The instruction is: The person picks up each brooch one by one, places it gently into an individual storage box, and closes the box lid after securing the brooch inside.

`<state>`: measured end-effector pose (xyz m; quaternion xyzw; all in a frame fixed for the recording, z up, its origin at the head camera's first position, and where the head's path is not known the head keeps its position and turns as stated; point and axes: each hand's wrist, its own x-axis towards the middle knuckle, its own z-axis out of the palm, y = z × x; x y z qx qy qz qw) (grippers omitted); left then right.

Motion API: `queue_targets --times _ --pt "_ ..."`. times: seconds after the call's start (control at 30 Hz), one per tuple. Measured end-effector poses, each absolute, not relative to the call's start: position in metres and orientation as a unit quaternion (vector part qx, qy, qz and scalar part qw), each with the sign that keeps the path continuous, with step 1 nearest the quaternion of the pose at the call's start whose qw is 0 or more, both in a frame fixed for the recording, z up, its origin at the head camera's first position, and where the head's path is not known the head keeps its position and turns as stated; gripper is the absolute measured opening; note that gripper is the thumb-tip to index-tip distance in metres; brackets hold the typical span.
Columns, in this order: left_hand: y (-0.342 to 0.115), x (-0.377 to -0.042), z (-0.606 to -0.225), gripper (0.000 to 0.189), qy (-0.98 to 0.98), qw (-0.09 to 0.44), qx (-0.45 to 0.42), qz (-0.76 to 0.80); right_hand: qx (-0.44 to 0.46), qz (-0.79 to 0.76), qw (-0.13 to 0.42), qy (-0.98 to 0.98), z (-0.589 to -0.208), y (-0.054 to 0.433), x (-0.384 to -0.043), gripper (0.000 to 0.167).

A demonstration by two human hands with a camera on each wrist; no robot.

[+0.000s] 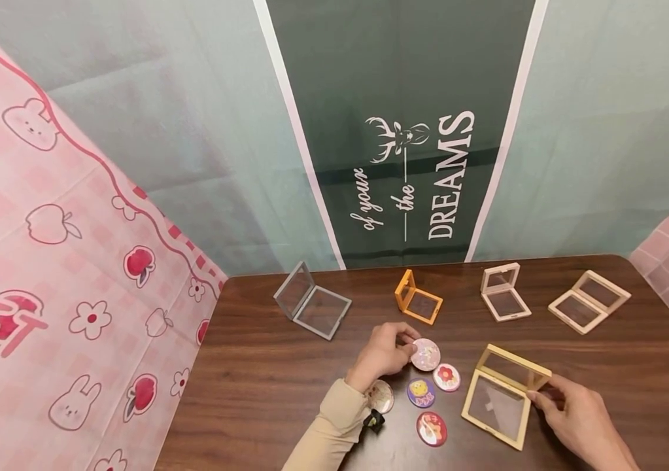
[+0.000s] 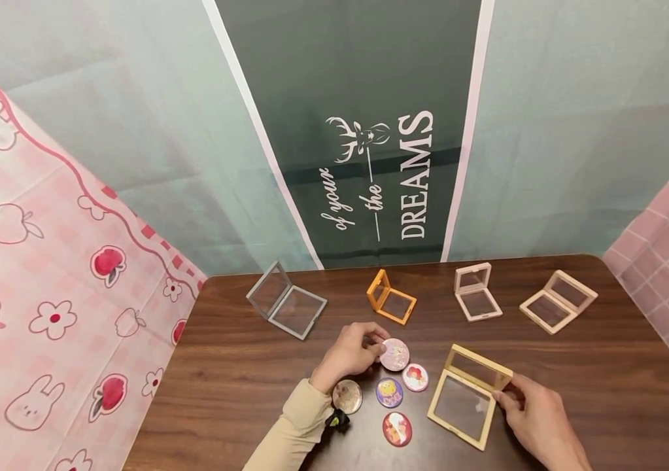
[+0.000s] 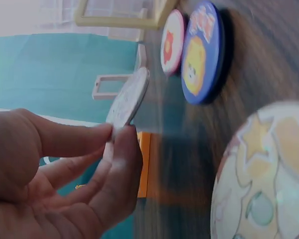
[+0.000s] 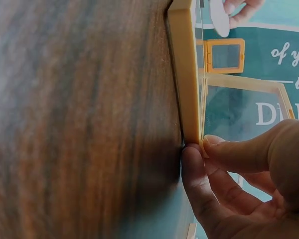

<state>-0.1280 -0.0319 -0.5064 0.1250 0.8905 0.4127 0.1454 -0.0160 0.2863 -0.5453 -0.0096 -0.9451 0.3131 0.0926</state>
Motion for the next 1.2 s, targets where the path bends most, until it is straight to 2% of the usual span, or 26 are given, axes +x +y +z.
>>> queue_targets --times 0.33,0.53,0.63,0.7,0.83,0.9,1.2 --pt "-0.022 -0.119 -0.504 0.011 0.863 0.174 0.171 0.444 -0.004 0.318 0.106 -0.942 -0.546 0.287 -0.015 0.021" --pt "-0.007 -0.11 -0.503 0.012 0.855 0.195 0.176 0.447 -0.018 0.319 0.072 -0.945 -0.541 0.287 -0.015 0.012" --pt "0.001 -0.104 -0.504 0.012 0.855 0.205 0.176 0.443 -0.026 0.331 0.072 -0.94 -0.538 0.288 -0.011 0.013" --pt "0.006 -0.101 -0.504 0.012 0.86 0.206 0.177 0.431 -0.033 0.345 0.075 -0.935 -0.535 0.289 -0.008 0.019" --pt "0.015 -0.096 -0.505 0.012 0.872 0.207 0.184 0.404 -0.076 0.375 0.049 -0.922 -0.527 0.295 -0.003 0.043" --pt "0.019 -0.094 -0.505 0.012 0.872 0.212 0.189 0.399 -0.097 0.389 0.038 -0.915 -0.523 0.297 -0.001 0.049" --pt "0.042 -0.086 -0.509 0.015 0.885 0.21 0.234 0.344 -0.096 0.431 0.117 -0.89 -0.517 0.3 0.002 0.026"
